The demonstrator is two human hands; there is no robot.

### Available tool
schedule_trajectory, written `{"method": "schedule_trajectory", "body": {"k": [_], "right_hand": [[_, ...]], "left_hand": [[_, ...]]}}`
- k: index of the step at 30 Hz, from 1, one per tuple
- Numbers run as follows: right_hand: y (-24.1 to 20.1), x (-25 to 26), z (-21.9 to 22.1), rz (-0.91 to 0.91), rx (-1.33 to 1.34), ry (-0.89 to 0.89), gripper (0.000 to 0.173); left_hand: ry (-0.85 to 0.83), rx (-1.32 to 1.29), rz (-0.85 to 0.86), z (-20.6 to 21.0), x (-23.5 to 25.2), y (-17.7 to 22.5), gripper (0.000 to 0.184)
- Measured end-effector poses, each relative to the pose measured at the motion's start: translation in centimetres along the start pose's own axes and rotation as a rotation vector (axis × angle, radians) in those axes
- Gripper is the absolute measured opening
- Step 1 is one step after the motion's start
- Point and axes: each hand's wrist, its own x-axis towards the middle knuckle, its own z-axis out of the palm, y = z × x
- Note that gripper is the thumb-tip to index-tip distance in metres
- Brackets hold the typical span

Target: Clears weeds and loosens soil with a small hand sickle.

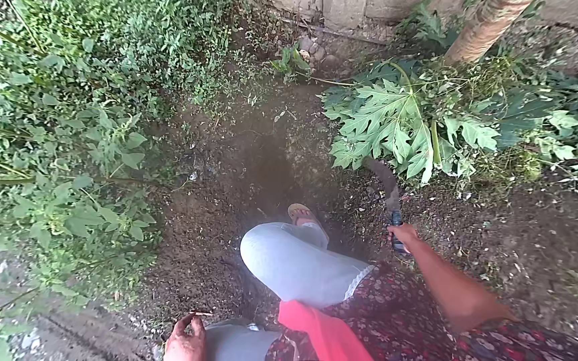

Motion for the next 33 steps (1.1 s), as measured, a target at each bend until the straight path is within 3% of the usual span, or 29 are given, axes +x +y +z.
{"method": "schedule_trajectory", "body": {"k": [3,8,10,13,17,20,24,27,31,33], "right_hand": [[-0.4,-0.7,2.9,0.054,0.252,0.069,0.027],[3.6,0.6,-0.3,0.023,-0.462,-0.154,0.046],[4.1,0.8,-2.4,0.001,-0.523,-0.189,0.046],[3.8,0.5,-3.3,0.001,-0.353,-0.15,0.045],[2.7,-0.7,-0.2,0.036,0.01,-0.019,0.037],[3.2,0.2,-0.3,0.068,-0.176,-0.067,0.04],[3.3,1.6,-4.4,0.014,-0.532,-0.098,0.051],[2.6,1.3,-5.4,-0.006,-0.403,-0.056,0.048],[0.7,0.6,-1.5,0.006,-0.017,0.016,0.038],[0.6,0.9,0.2,0.023,-0.077,-0.003,0.036]], "left_hand": [[0.003,0.0,0.003,0.0,-0.1,0.2,0.034],[0.0,0.013,-0.006,-0.1,-0.1,0.1,0.034],[-0.003,0.019,-0.005,-0.1,-0.1,0.0,0.035],[0.0,0.016,0.004,0.0,0.0,-0.1,0.034],[-0.012,0.01,0.003,-0.2,-0.2,0.1,0.035],[-0.02,0.008,-0.009,-0.4,-0.4,0.5,0.036],[-0.017,0.009,0.0,-0.4,-0.3,0.2,0.035],[-0.009,0.009,0.006,-0.3,-0.1,0.1,0.035],[-0.011,0.007,-0.014,-0.1,-0.1,0.4,0.036],[-0.021,0.019,-0.022,-0.1,-0.1,0.6,0.035]]}}
